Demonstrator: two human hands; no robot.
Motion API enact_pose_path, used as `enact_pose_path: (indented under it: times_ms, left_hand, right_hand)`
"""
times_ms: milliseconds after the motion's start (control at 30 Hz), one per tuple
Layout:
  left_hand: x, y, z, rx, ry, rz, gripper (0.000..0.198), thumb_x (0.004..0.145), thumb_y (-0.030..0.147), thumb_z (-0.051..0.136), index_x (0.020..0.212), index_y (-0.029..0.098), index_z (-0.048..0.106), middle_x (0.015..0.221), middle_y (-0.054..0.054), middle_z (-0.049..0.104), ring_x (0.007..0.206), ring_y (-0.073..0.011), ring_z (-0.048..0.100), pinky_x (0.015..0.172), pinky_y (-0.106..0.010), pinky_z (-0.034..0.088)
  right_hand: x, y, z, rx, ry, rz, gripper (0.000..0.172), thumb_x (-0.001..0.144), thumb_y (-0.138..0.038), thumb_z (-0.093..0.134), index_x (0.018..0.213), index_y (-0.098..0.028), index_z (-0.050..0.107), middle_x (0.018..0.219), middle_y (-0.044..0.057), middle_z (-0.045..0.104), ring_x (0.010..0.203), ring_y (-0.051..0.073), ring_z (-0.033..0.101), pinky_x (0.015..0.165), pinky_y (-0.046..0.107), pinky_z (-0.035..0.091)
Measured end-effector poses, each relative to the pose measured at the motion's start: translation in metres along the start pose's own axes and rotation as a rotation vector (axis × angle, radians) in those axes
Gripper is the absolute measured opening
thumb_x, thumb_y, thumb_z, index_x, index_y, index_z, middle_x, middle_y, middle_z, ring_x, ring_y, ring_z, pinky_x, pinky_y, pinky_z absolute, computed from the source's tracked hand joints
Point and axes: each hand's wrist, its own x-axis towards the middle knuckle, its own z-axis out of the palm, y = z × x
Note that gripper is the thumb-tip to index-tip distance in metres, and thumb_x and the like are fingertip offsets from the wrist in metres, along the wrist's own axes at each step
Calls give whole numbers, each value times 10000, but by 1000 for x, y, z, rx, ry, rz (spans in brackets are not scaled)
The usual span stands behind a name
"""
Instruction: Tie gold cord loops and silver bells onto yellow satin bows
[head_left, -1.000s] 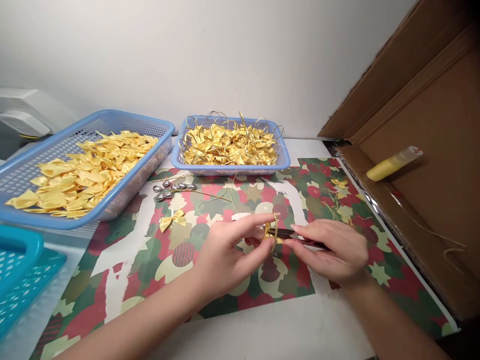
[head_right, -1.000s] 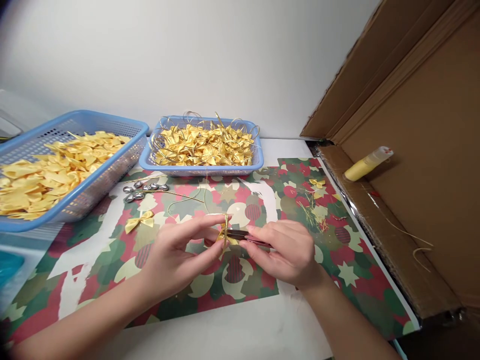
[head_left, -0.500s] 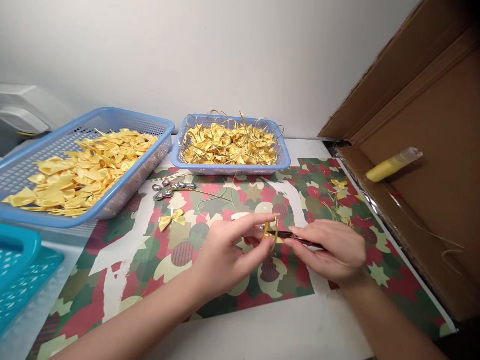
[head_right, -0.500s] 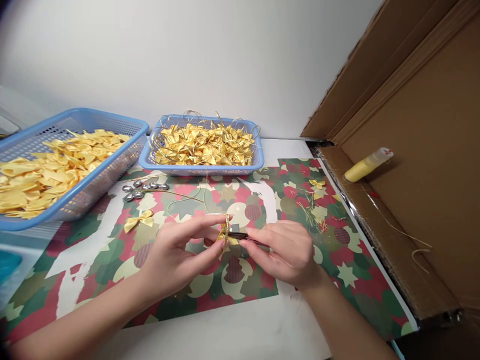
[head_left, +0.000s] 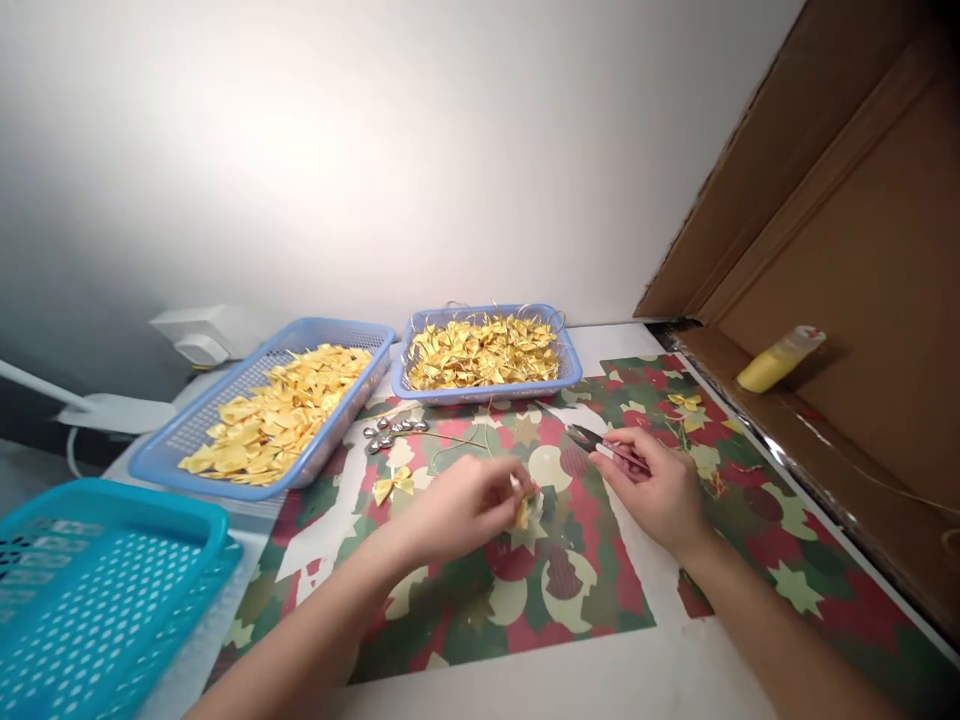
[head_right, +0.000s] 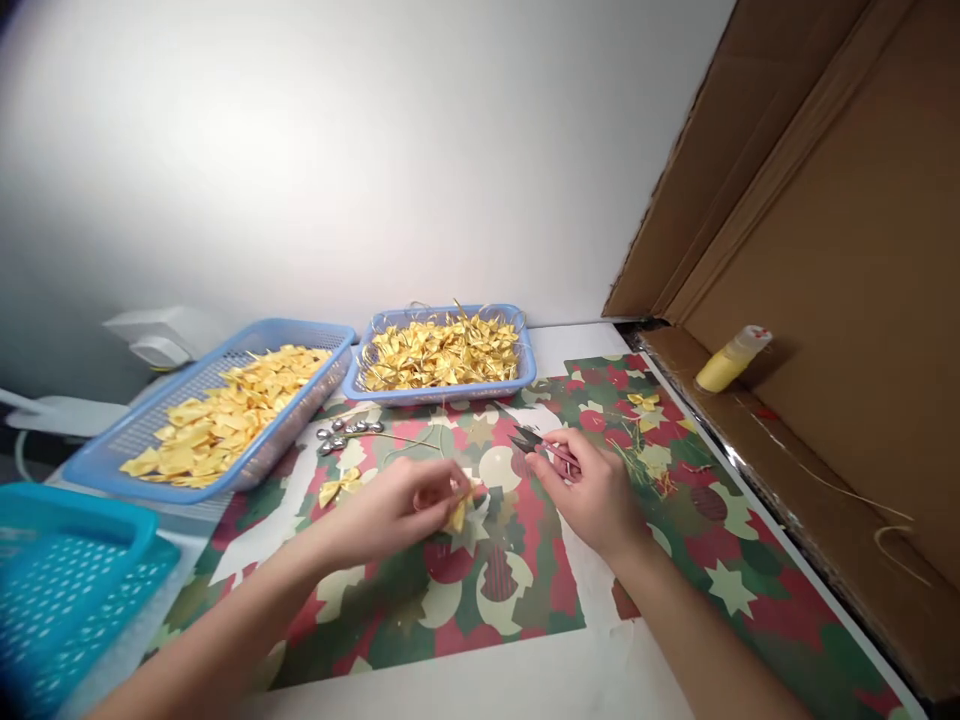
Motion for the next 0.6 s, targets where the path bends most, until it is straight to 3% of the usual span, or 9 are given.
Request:
enact_pose_path:
  times_ms: [100, 200, 333, 400, 467, 533, 600]
  left_hand:
    - [-7, 15, -17, 43, -129, 62, 139, 847, 292, 577, 788, 190, 651, 671, -25, 683, 545, -130, 606, 511, -226, 488]
    - [-8, 28, -22, 90, -85, 108, 168, 846, 323, 590, 766, 186, 644, 639, -24, 659, 530, -129, 585, 498, -227, 474]
    - [12, 31, -33, 279, 120, 180, 213, 902, 308, 495, 836, 173, 646, 698, -29, 674, 572, -123, 597, 535, -224, 468]
    - [31, 27, -48, 577, 363, 148, 180, 884, 278, 524, 834, 179, 665, 776, -31, 707, 655, -128, 615, 605, -226, 474]
    - [52, 23, -68, 653, 531, 104, 222, 909, 250, 459, 962, 160, 655, 849, -63, 712, 719, -156, 623, 654, -260, 479]
    - [72, 19, -86, 717, 610, 70, 242, 904, 230, 455, 1039, 161, 644, 859, -70, 707, 767, -188, 624, 705, -299, 482]
    - [86, 18, -98, 790, 647, 41, 203, 869, 204, 502, 987, 189, 666, 877, -69, 703, 851, -233, 618, 760, -343, 479]
  right_hand:
    - [-1, 3, 3, 19, 6, 35, 205, 856, -379, 642, 863, -175, 617, 546, -44, 521, 470, 94, 522, 455, 183, 430]
    - [0, 2, 5, 20, 16, 49, 222, 861, -399, 624, 839, -179, 616, 536, -44, 517, 461, 99, 514, 444, 189, 404]
    - [0, 3, 11, -47, -46, 73, 258, 862, -432, 605, 796, -183, 622, 517, -31, 547, 448, 128, 534, 421, 210, 356]
    - [-1, 6, 16, -92, -90, 74, 255, 862, -427, 609, 801, -181, 634, 563, -11, 594, 492, 149, 568, 439, 220, 361]
    - [-2, 9, 22, -110, -129, 57, 218, 868, -387, 614, 819, -178, 652, 682, 22, 657, 617, 176, 619, 508, 236, 414]
    - [-3, 12, 27, -121, -171, 34, 176, 859, -347, 636, 816, -179, 669, 802, 44, 679, 760, 200, 628, 613, 265, 458]
    - [-3, 16, 30, -141, -202, 27, 162, 838, -339, 666, 797, -183, 688, 868, 53, 671, 828, 213, 602, 694, 297, 462]
